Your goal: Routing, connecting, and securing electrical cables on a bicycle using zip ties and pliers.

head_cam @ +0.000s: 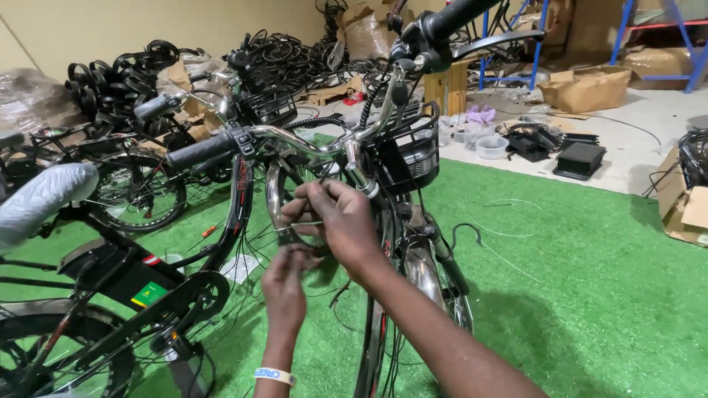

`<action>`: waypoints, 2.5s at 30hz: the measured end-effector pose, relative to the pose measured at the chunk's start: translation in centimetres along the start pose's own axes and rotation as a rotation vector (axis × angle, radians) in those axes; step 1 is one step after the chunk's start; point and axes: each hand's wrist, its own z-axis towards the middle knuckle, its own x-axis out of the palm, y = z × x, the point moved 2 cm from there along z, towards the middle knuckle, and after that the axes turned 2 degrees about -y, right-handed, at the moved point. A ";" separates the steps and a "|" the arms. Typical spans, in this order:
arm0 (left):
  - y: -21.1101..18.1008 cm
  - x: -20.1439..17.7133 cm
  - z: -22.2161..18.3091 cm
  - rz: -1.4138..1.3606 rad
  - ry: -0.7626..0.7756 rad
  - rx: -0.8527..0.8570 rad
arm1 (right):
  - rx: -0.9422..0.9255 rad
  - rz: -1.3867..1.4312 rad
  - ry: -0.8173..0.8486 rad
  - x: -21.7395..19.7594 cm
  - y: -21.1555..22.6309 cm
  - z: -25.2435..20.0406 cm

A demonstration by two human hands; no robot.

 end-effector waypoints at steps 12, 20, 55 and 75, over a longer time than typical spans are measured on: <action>-9.6 -6.6 3.7 0.233 -0.619 0.607 | -0.264 -1.151 0.384 -1.4 -12.3 -2.1; -11.4 -7.9 2.0 0.085 -0.613 0.319 | -0.439 -0.408 0.490 2.5 -5.7 -4.8; 4.2 9.9 10.1 -0.101 -0.054 -0.083 | -0.047 -0.416 -0.260 -14.1 -10.7 11.8; 6.3 10.8 13.0 -0.202 0.084 -0.168 | -0.031 -0.602 -0.316 -12.9 -9.8 11.9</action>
